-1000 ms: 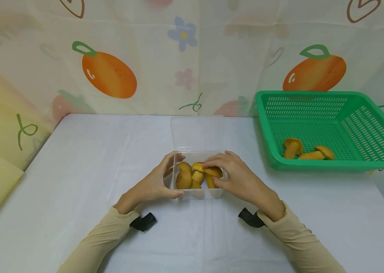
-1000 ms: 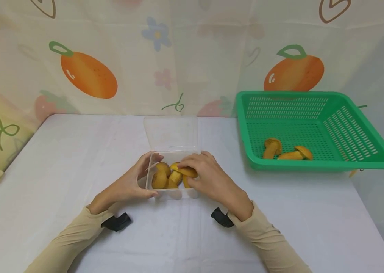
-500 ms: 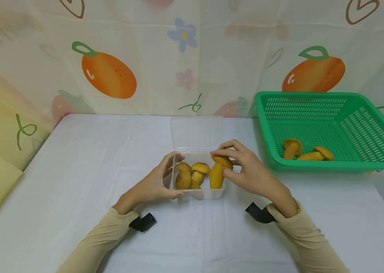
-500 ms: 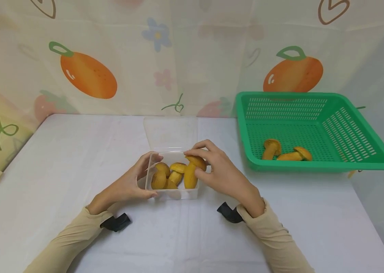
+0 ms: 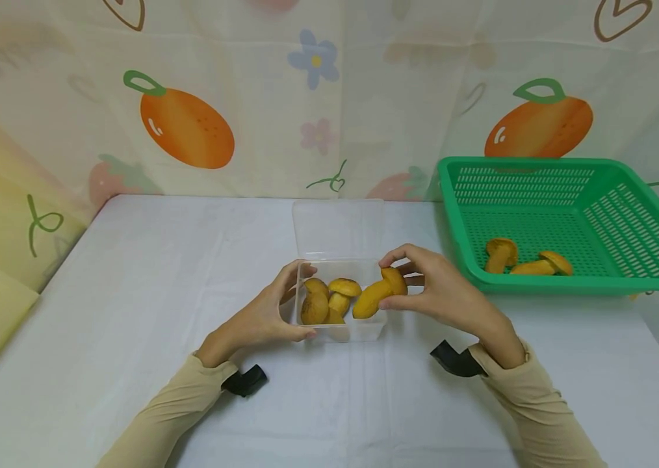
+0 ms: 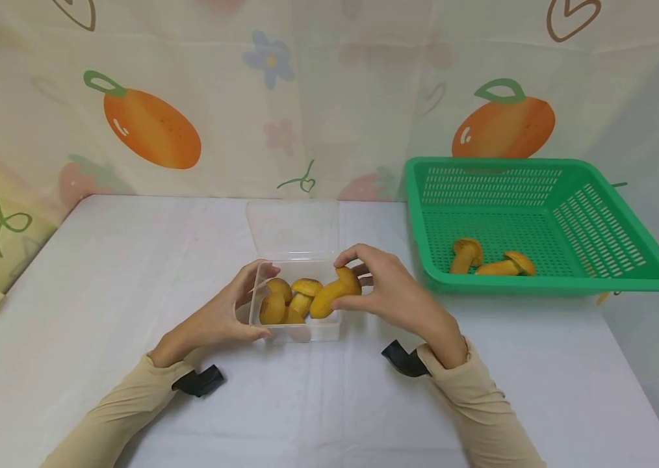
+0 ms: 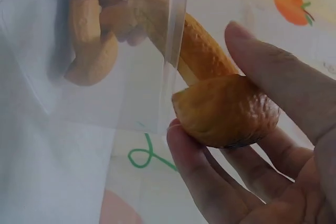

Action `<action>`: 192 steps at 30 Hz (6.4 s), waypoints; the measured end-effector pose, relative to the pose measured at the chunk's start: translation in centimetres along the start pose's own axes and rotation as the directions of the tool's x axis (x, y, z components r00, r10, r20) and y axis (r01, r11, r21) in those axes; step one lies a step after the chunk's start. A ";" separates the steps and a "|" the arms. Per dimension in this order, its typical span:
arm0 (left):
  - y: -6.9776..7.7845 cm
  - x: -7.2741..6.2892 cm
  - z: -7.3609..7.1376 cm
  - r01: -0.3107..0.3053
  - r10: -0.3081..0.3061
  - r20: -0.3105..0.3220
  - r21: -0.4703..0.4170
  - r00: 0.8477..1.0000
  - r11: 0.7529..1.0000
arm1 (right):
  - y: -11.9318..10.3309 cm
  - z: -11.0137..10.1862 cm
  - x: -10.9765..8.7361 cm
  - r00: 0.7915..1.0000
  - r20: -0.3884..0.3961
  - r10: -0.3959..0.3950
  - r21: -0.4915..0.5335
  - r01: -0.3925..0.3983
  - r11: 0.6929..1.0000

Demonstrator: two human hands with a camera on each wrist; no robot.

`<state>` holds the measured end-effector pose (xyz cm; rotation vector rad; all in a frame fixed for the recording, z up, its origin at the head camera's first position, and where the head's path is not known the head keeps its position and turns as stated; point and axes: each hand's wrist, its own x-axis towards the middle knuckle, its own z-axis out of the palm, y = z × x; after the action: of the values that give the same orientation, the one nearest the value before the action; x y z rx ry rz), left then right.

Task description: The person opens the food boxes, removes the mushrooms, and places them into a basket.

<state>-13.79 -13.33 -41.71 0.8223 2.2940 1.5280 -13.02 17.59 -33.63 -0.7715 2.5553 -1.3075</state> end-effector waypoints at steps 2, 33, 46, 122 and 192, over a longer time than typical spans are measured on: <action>0.0 0.0 0.0 0.001 -0.001 0.001 -0.001 1.000 1.000 | 0.0 -0.1 -0.1 1.000 -0.009 -0.014 -0.013 0.014 1.000; 0.0 0.1 0.0 0.018 -0.018 0.000 0.024 1.000 1.000 | 2.3 -10.6 -5.7 0.824 -0.566 0.012 0.102 0.056 0.993; -0.3 0.1 0.0 0.016 -0.016 -0.002 0.022 1.000 1.000 | 6.3 -12.0 -5.8 0.803 -0.579 0.142 -0.060 -0.215 0.975; -0.2 0.0 0.1 0.015 -0.015 0.000 -0.005 1.000 1.000 | 2.0 -6.0 -2.4 0.929 -0.315 -0.193 -0.421 0.046 0.906; -0.3 -0.2 0.0 0.011 -0.011 0.007 -0.008 1.000 1.000 | -1.5 6.7 5.9 0.916 0.353 -0.188 -0.175 0.262 0.949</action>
<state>-13.76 -13.53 -41.97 0.8107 2.2818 1.5264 -14.99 9.07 -35.98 -1.2481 2.4091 -0.8578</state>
